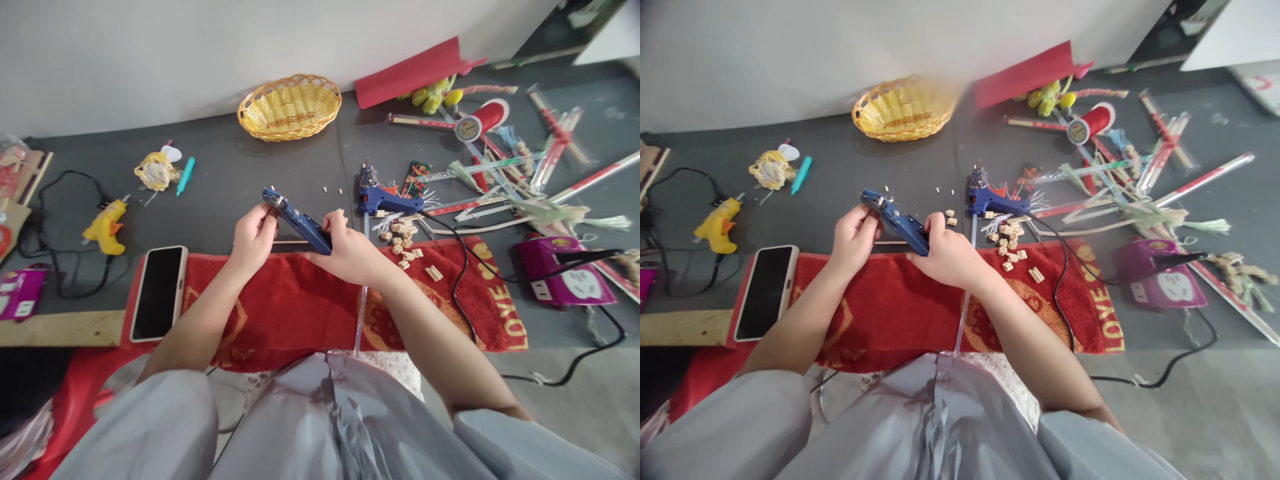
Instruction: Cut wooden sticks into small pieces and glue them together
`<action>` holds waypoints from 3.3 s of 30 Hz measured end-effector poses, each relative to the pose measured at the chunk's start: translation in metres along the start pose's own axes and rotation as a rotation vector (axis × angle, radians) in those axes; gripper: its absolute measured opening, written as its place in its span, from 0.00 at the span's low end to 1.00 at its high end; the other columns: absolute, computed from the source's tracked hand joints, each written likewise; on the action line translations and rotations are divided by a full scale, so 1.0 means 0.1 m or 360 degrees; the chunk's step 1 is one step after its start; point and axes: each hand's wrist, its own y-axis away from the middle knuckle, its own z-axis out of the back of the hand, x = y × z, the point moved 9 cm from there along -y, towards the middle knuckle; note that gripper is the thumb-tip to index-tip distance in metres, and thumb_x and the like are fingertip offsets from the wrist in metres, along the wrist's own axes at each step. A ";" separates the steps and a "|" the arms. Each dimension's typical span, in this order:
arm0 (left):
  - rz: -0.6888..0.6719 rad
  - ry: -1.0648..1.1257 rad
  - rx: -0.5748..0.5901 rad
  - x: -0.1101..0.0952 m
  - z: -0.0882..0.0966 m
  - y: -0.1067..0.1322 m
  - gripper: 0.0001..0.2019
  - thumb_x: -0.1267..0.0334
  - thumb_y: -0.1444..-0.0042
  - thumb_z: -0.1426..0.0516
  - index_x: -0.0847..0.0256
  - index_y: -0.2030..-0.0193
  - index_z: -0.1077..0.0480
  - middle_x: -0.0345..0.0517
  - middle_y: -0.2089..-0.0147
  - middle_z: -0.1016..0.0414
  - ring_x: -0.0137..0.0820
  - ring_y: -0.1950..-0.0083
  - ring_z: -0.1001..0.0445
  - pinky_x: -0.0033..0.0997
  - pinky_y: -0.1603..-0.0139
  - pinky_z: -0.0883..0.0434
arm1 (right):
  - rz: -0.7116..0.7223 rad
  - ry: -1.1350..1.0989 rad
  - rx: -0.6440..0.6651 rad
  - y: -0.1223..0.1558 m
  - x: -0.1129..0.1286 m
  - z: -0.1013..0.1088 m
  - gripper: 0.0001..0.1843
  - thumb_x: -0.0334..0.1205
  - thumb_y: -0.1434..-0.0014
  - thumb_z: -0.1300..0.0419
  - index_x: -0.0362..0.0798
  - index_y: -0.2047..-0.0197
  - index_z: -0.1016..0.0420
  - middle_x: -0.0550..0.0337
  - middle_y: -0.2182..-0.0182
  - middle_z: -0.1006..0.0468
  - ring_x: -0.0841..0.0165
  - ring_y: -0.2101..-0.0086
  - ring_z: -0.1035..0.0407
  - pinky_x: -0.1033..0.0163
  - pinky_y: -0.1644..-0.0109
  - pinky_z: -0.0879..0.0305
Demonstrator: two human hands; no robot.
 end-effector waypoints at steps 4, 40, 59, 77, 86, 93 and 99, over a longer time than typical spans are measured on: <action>-0.0002 -0.0030 -0.0007 0.00 0.01 0.00 0.10 0.66 0.41 0.49 0.59 0.74 0.36 0.34 0.83 0.40 0.22 0.82 0.40 0.23 0.80 0.42 | 0.0001 -0.0009 0.0012 0.00 0.00 0.01 0.24 0.55 0.51 0.46 0.51 0.58 0.51 0.57 0.68 0.30 0.60 0.70 0.32 0.57 0.64 0.40; -0.0169 -0.0525 0.0014 -0.05 0.06 -0.02 0.10 0.60 0.38 0.49 0.60 0.67 0.30 0.37 0.78 0.30 0.26 0.75 0.31 0.27 0.70 0.37 | -0.0015 0.0034 -0.0062 0.01 0.03 0.06 0.21 0.52 0.49 0.45 0.51 0.59 0.49 0.56 0.69 0.29 0.62 0.70 0.32 0.59 0.63 0.40; -0.0232 -0.0413 0.0296 -0.10 0.04 -0.06 0.17 0.55 0.38 0.52 0.59 0.75 0.35 0.38 0.84 0.35 0.24 0.82 0.36 0.26 0.77 0.40 | -0.0006 -0.0038 0.0025 0.02 0.02 0.09 0.26 0.59 0.51 0.43 0.52 0.59 0.50 0.57 0.68 0.30 0.61 0.69 0.32 0.57 0.61 0.38; -0.0192 -0.0348 0.0350 -0.07 0.04 -0.06 0.21 0.49 0.37 0.52 0.59 0.75 0.35 0.37 0.85 0.37 0.23 0.83 0.39 0.25 0.78 0.42 | 0.0079 -0.0011 -0.0018 0.01 0.04 0.07 0.24 0.55 0.51 0.44 0.52 0.60 0.51 0.59 0.70 0.31 0.63 0.72 0.33 0.59 0.65 0.41; -0.0166 -0.0332 0.0339 -0.05 0.05 -0.06 0.20 0.50 0.37 0.52 0.59 0.76 0.36 0.38 0.85 0.38 0.24 0.82 0.40 0.27 0.77 0.42 | 0.0122 0.0015 -0.0069 0.02 0.08 0.06 0.21 0.52 0.49 0.43 0.52 0.61 0.50 0.60 0.71 0.30 0.63 0.72 0.33 0.60 0.66 0.41; -0.0172 -0.0284 0.0378 -0.06 0.04 -0.06 0.23 0.46 0.37 0.52 0.59 0.77 0.38 0.38 0.86 0.38 0.23 0.83 0.40 0.26 0.78 0.42 | 0.0098 -0.0016 -0.0041 0.01 0.05 0.06 0.23 0.55 0.50 0.43 0.52 0.61 0.51 0.63 0.72 0.33 0.65 0.74 0.35 0.60 0.66 0.41; -0.0125 -0.0091 0.0432 -0.13 0.06 -0.06 0.26 0.40 0.39 0.52 0.59 0.78 0.38 0.37 0.87 0.41 0.22 0.85 0.42 0.25 0.83 0.43 | 0.0124 -0.0066 -0.0040 0.02 0.06 0.08 0.26 0.58 0.51 0.43 0.53 0.61 0.52 0.63 0.73 0.33 0.65 0.74 0.36 0.60 0.67 0.41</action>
